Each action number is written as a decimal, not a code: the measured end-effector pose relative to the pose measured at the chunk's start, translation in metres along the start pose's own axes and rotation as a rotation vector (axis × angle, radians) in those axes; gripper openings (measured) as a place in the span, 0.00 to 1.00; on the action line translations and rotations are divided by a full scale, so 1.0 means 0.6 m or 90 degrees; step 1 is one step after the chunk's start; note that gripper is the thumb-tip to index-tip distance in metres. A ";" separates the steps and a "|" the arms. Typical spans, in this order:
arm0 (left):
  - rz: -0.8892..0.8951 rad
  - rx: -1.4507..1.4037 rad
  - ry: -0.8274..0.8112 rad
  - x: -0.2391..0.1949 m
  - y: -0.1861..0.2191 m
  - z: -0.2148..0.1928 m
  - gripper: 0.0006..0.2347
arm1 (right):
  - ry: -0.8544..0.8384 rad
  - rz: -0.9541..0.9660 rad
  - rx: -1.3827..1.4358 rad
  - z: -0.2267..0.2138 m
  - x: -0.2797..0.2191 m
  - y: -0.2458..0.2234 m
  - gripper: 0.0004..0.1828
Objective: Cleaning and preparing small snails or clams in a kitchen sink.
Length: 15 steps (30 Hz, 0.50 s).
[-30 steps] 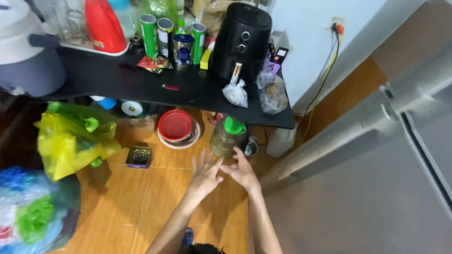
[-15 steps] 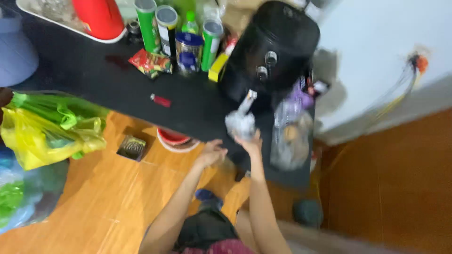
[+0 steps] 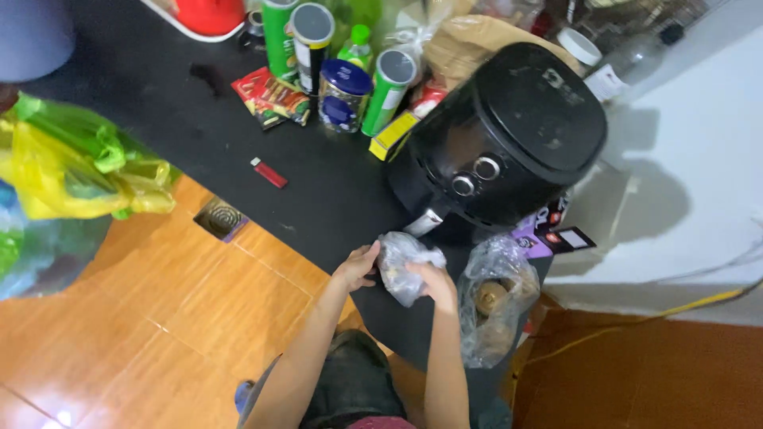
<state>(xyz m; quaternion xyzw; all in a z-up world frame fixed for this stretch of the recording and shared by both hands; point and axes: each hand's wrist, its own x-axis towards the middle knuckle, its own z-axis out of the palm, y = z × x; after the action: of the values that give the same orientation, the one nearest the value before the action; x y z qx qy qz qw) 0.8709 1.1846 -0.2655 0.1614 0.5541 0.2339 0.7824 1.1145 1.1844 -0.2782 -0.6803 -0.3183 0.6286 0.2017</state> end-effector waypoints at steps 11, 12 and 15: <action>0.260 0.066 -0.006 -0.029 -0.285 -0.305 0.36 | -0.149 -0.417 -0.171 0.213 -0.270 -0.266 0.29; 0.321 0.237 0.175 -0.025 -0.370 -0.379 0.40 | -0.222 -0.482 -0.221 0.258 -0.290 -0.281 0.29; 0.426 0.247 0.416 -0.094 -0.542 -0.459 0.34 | -0.396 -0.427 -0.301 0.404 -0.318 -0.264 0.29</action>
<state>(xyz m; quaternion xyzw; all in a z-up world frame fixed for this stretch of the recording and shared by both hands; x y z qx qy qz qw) 0.6565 0.8790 -0.4792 0.3908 0.7213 0.4027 0.4060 0.8462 1.1364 -0.0641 -0.3484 -0.6974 0.6128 0.1290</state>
